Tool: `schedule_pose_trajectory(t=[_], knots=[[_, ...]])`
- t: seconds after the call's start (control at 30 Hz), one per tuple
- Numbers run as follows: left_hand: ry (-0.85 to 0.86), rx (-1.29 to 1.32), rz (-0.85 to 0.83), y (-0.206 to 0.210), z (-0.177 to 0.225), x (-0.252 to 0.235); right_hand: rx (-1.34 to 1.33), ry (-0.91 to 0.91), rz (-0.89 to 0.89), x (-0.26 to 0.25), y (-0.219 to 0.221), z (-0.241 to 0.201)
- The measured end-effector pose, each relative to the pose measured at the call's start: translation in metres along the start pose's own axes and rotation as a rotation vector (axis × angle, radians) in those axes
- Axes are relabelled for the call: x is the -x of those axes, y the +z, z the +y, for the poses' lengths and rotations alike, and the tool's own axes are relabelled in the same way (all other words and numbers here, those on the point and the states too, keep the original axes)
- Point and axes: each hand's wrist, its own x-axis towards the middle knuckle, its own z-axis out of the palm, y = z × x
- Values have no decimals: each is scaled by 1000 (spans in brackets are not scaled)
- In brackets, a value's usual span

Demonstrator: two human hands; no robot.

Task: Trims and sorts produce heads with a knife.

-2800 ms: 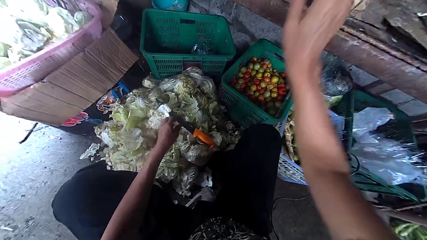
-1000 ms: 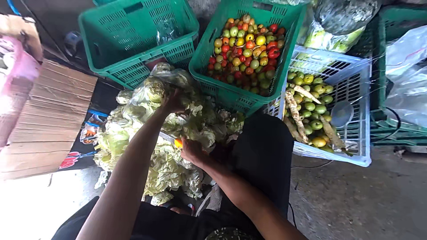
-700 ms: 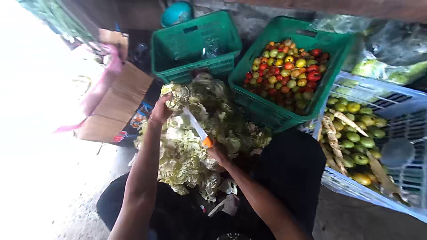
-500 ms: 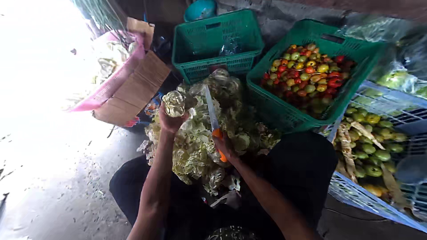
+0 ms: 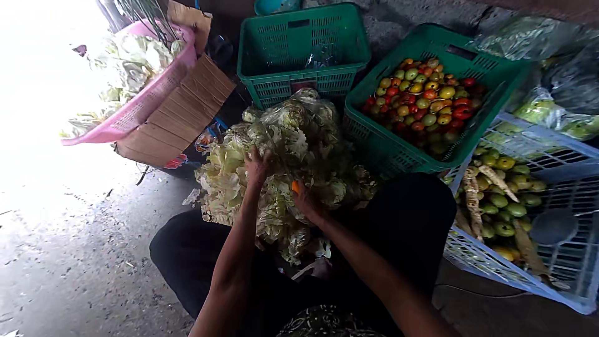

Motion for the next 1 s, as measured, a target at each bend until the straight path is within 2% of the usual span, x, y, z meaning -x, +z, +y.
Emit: schedule_pose_trajectory(t=[0.07, 0.1, 0.2, 0.33, 0.5, 0.6, 0.77, 0.9, 1.0], knots=[[91, -119, -182, -3, -24, -7, -24, 29, -29, 0, -1, -2], [122, -156, -212, 0, -31, -11, -30, 35, -27, -1, -2, -3], [155, -168, -186, 3, -37, -11, -16, -14, 77, -2, 4, -3], [52, -145, -192, -4, -23, -9, 45, -101, 237, 6, 14, -9], [83, -134, -170, 3, -36, -31, 120, -71, 109, 12, 29, 0], [94, -144, -168, 4, -45, -36, 129, -82, 135, 14, 37, 6], [48, -168, -243, -2, -33, -38, 182, -42, 69, 14, 32, 0], [144, -200, -312, -5, -37, -40, 193, 1, -2, 7, 29, -4], [221, -151, -272, 1, -63, -46, 204, 13, -32, 3, 24, -8]])
